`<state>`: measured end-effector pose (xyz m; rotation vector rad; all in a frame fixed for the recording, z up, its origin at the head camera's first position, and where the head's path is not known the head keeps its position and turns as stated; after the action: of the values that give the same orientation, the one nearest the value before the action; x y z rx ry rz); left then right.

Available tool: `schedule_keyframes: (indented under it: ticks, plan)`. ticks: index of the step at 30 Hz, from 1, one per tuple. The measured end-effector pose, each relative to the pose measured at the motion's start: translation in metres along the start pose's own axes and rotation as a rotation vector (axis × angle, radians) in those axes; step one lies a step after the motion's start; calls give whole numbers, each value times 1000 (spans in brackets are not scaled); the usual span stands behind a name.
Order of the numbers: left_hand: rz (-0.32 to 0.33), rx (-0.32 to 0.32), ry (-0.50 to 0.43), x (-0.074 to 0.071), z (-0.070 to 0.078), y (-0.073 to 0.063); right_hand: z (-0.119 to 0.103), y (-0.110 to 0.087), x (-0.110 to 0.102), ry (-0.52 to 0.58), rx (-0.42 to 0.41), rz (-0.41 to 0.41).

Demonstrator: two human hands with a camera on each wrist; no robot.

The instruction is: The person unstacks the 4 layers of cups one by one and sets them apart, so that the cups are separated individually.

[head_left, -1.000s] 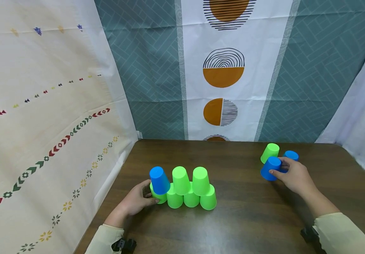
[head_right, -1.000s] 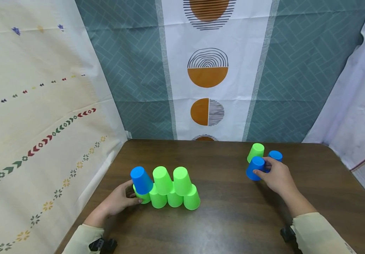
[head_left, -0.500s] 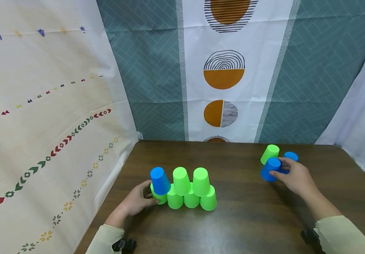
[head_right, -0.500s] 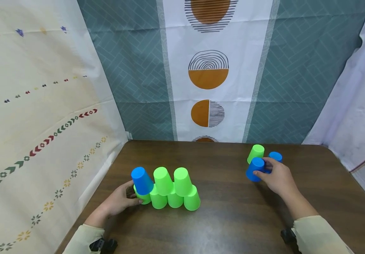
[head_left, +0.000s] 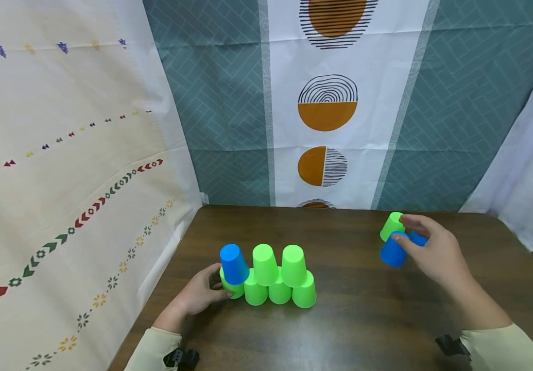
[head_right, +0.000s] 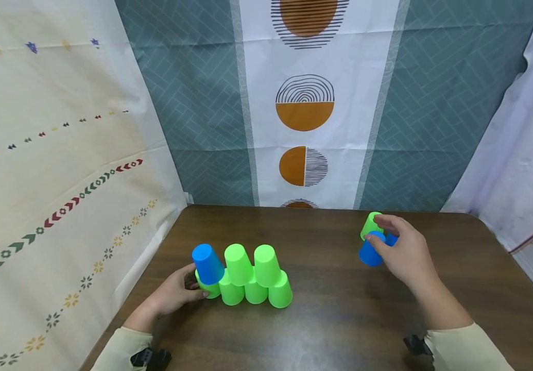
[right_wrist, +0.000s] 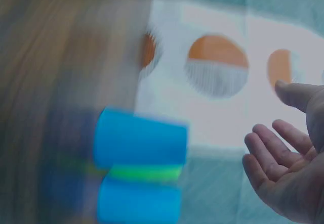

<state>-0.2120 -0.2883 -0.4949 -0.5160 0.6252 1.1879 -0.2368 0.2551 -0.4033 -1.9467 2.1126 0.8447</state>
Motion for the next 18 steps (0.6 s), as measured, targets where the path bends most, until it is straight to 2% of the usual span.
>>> schedule_keyframes:
  ticks: [8, 18]
  plan:
    - [-2, 9, 9, -1, 1, 1, -51, -5, 42, 251, -74, -196]
    - [-4, 6, -18, 0, 4, -1, -82, -8, 103, 338, -93, -378]
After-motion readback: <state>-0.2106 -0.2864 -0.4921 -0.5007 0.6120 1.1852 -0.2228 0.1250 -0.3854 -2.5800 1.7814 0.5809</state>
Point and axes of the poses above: each hand's wrist, its own y-axis towards the middle knuckle, its own x-axis out of the palm, z = x × y, the point moved 2 cm from there along y, towards the middle knuckle, and after that the axes turned 15 degrees about y, right-handed, at the moved point
